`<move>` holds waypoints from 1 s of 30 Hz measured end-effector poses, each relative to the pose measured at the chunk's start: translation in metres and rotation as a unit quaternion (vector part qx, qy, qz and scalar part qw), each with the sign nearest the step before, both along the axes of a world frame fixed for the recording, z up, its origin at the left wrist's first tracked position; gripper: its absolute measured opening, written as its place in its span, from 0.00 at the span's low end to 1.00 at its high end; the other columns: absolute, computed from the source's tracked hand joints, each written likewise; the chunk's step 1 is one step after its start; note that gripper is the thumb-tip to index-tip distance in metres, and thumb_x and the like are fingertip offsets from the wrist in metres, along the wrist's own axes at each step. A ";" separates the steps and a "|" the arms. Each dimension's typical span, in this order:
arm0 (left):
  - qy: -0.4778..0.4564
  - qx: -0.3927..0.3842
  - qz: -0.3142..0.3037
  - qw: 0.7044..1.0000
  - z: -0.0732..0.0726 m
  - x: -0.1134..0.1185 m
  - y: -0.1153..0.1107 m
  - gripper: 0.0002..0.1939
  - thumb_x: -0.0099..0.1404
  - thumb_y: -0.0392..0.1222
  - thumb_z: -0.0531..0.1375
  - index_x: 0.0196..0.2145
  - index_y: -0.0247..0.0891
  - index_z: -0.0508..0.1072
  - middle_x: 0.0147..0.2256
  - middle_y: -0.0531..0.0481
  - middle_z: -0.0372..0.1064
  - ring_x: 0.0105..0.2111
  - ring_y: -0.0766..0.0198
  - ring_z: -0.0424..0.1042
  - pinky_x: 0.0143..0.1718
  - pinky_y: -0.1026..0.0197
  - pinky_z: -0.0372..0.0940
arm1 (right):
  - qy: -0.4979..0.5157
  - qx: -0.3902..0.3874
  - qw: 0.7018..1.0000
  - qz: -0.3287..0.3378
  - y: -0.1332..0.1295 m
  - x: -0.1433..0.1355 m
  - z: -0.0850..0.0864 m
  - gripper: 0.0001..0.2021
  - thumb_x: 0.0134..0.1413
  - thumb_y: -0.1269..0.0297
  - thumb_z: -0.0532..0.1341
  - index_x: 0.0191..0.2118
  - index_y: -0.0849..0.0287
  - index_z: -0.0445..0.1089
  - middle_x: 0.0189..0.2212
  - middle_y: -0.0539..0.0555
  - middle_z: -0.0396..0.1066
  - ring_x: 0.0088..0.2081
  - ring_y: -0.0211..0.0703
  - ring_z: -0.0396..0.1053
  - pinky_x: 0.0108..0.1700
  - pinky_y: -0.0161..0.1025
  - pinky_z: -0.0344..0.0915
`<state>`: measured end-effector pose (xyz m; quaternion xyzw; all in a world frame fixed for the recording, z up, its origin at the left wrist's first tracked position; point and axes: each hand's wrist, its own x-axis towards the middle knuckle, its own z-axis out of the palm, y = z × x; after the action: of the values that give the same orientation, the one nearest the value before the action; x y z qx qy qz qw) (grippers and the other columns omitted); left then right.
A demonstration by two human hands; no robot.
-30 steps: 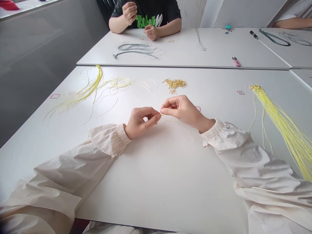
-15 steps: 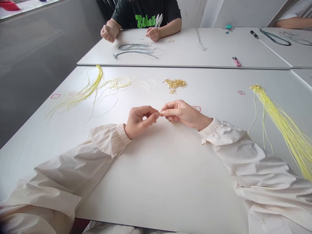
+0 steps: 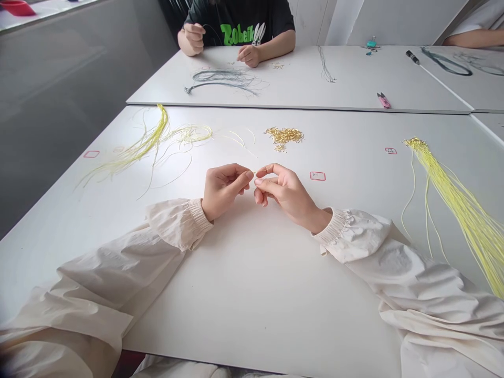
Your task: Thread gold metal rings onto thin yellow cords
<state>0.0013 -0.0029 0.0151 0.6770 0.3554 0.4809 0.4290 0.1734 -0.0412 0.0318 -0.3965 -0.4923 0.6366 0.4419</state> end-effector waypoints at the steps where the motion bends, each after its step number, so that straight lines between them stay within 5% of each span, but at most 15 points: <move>1: 0.003 0.001 -0.001 1.000 0.000 0.000 0.000 0.10 0.63 0.40 0.62 0.26 0.33 0.75 0.20 0.53 0.68 0.18 0.72 0.63 0.20 0.68 0.59 | 0.003 0.006 1.000 -0.009 -0.001 -0.001 0.000 0.07 0.61 0.64 0.61 0.41 0.59 0.63 0.21 0.50 0.70 0.25 0.37 0.66 0.30 0.34 0.61; 30: -0.030 -0.068 -0.055 0.996 0.002 0.001 -0.001 0.12 0.62 0.45 0.64 0.25 0.34 0.74 0.20 0.52 0.67 0.19 0.72 0.62 0.20 0.68 0.60 | -0.123 0.131 0.984 -0.018 -0.001 0.000 -0.005 0.11 0.67 0.54 0.53 0.38 0.54 0.55 0.20 0.46 0.68 0.23 0.37 0.65 0.30 0.36 0.62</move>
<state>0.0020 -0.0044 0.0169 0.6501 0.3361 0.4517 0.5102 0.1732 -0.0426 0.0268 -0.4194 -0.6149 0.5046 0.4374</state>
